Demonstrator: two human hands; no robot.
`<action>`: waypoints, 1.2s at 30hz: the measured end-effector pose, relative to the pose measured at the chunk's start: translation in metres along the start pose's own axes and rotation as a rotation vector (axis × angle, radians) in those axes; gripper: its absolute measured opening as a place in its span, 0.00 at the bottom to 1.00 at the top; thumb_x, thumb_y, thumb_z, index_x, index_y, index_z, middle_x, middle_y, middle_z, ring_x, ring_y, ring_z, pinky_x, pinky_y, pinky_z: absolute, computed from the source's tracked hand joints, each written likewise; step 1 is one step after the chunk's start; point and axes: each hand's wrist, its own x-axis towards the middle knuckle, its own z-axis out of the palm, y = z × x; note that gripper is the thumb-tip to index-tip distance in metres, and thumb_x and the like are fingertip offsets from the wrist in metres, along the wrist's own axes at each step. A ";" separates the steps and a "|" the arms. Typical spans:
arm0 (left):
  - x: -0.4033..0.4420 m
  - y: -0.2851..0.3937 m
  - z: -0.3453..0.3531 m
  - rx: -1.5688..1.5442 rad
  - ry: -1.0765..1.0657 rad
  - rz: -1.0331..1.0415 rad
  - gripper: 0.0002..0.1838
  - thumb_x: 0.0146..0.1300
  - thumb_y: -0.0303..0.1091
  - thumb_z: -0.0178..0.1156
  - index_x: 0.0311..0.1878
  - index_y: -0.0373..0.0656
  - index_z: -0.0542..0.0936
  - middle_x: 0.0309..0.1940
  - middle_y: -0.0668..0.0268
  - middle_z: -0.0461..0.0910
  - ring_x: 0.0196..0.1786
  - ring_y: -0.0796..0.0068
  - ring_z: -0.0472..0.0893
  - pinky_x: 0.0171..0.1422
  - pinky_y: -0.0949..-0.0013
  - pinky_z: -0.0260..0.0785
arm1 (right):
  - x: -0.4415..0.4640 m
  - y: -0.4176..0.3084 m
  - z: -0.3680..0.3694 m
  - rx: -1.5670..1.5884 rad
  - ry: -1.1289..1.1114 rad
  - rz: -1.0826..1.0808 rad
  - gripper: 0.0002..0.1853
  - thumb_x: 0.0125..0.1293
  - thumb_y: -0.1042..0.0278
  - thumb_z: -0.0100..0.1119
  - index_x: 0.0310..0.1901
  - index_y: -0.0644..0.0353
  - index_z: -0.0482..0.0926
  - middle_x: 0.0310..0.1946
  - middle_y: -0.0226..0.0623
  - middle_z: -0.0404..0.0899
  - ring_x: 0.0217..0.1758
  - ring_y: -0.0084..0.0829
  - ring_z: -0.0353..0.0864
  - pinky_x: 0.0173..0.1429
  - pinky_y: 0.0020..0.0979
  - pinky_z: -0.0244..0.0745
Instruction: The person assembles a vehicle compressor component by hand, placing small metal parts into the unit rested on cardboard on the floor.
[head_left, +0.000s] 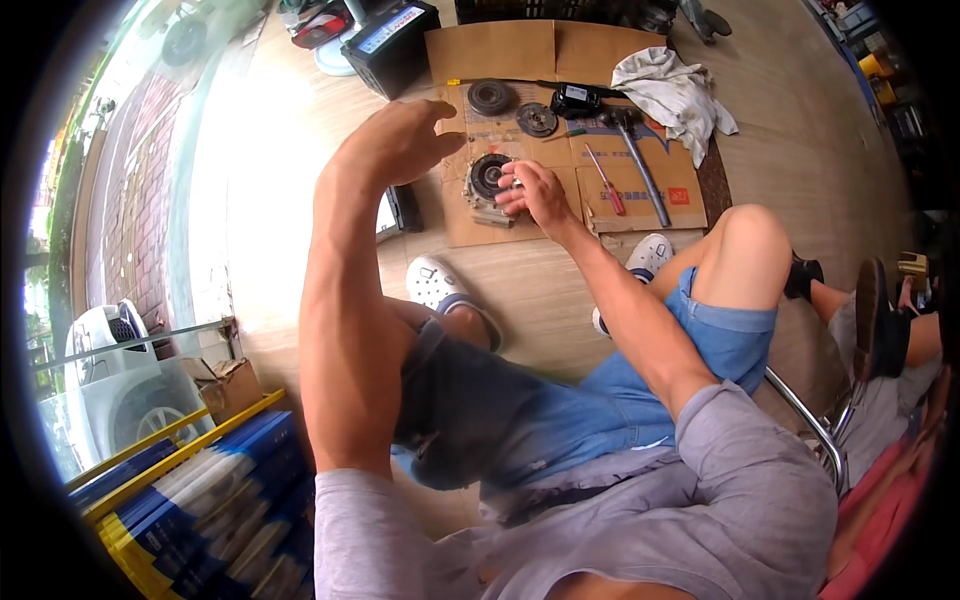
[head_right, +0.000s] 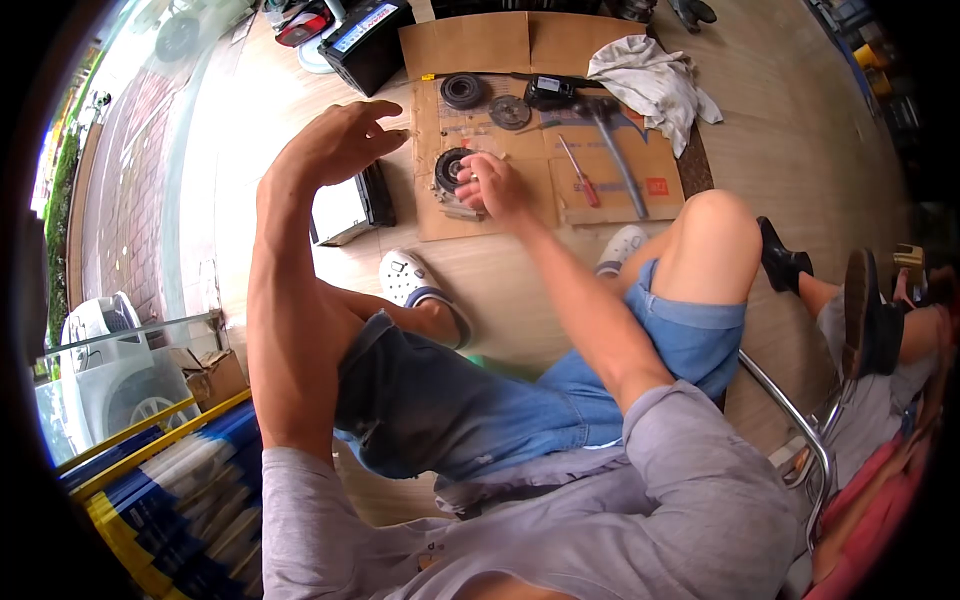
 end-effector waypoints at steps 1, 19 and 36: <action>0.001 0.000 0.000 0.006 0.002 -0.008 0.26 0.68 0.47 0.56 0.66 0.45 0.72 0.48 0.53 0.83 0.49 0.57 0.84 0.53 0.61 0.77 | 0.002 0.006 0.003 0.065 -0.010 -0.074 0.24 0.75 0.46 0.43 0.51 0.61 0.74 0.37 0.44 0.80 0.33 0.34 0.84 0.42 0.36 0.78; 0.001 0.006 -0.003 0.006 -0.017 0.016 0.26 0.68 0.45 0.57 0.65 0.46 0.73 0.48 0.53 0.83 0.49 0.57 0.84 0.53 0.61 0.76 | 0.000 0.003 0.004 -0.782 0.079 -0.472 0.22 0.76 0.51 0.39 0.43 0.62 0.79 0.38 0.45 0.83 0.35 0.40 0.85 0.42 0.39 0.77; 0.000 0.007 -0.003 0.010 -0.029 0.028 0.27 0.66 0.47 0.58 0.65 0.45 0.73 0.48 0.52 0.84 0.49 0.55 0.84 0.53 0.60 0.77 | -0.007 -0.012 0.011 -0.867 0.068 -0.185 0.21 0.77 0.53 0.40 0.40 0.64 0.74 0.42 0.49 0.81 0.37 0.37 0.85 0.38 0.37 0.78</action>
